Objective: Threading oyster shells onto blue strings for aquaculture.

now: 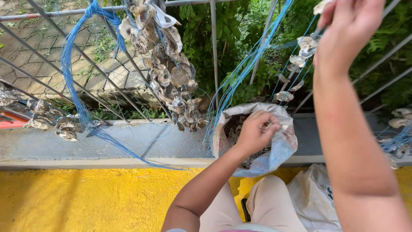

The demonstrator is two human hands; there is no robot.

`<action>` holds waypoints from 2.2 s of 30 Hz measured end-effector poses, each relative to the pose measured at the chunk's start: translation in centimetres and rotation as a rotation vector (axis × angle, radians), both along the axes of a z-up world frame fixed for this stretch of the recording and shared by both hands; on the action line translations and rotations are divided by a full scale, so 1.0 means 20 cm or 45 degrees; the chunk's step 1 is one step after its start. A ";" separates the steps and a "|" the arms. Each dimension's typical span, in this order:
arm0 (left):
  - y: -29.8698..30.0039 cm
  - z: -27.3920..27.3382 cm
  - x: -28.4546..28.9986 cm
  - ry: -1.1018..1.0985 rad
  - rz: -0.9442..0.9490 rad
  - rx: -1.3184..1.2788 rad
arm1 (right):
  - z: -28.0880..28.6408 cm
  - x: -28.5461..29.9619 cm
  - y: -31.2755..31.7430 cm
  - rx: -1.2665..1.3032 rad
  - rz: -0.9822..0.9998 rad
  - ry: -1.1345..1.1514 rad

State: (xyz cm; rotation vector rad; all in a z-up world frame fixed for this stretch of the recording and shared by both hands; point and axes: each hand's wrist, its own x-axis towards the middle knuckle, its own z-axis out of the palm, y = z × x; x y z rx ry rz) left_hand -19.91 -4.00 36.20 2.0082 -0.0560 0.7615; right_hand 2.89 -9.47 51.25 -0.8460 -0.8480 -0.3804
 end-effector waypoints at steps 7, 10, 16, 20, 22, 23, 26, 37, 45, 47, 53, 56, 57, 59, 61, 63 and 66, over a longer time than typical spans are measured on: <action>-0.11 0.32 0.10 -0.542 -0.192 0.182 | -0.94 -0.64 -0.34 -0.562 -0.423 0.073; -0.06 0.26 0.20 -0.360 -0.187 0.575 | -1.23 -0.90 -0.54 -0.755 -0.248 0.294; 0.31 0.02 0.28 -0.091 0.250 0.889 | -1.48 -1.26 -1.16 -0.909 0.295 0.906; 0.56 -0.16 0.44 -0.083 0.481 1.018 | -1.63 -1.20 -1.75 -0.410 0.638 1.047; 0.56 -0.14 0.38 -0.050 0.493 1.022 | -1.69 -1.17 -2.07 -0.316 0.737 0.977; 0.58 -0.11 0.37 -0.046 0.524 1.039 | -1.72 -1.12 -2.22 -0.216 0.840 0.867; 0.66 -0.10 0.40 -0.094 0.493 0.986 | -1.54 -1.12 -2.24 -0.097 0.709 0.711; 0.03 0.02 -0.19 -0.224 0.379 -0.093 | -0.52 -1.06 -0.97 -0.834 -0.528 0.012; -0.03 -0.07 -0.31 -0.086 -0.429 -1.119 | -0.66 -0.98 -0.70 -1.075 -0.662 -0.275; -0.05 -0.06 -0.32 -0.058 -0.383 -1.048 | -0.69 -0.99 -0.68 -1.065 -0.627 -0.295; -0.08 -0.06 -0.32 -0.058 -0.356 -1.021 | -0.73 -0.98 -0.69 -1.055 -0.554 -0.193; -0.06 -0.09 -0.31 -0.056 -0.295 -0.973 | -0.74 -0.96 -0.70 -1.043 -0.496 -0.065; -0.06 -0.09 -0.30 -0.056 -0.294 -0.974 | -0.75 -0.96 -0.71 -1.045 -0.495 -0.065; -0.07 -0.10 -0.30 -0.056 -0.278 -0.968 | -0.75 -0.97 -0.71 -1.054 -0.530 -0.084; -0.08 -0.10 -0.30 -0.031 -0.281 -0.959 | -0.75 -1.00 -0.69 -1.072 -0.544 -0.119; -0.09 -0.11 -0.30 -0.011 -0.287 -0.946 | -0.75 -1.01 -0.68 -1.086 -0.562 -0.157; -0.09 -0.11 -0.28 -0.019 -0.317 -0.985 | -0.75 -1.01 -0.66 -1.052 -0.468 -0.094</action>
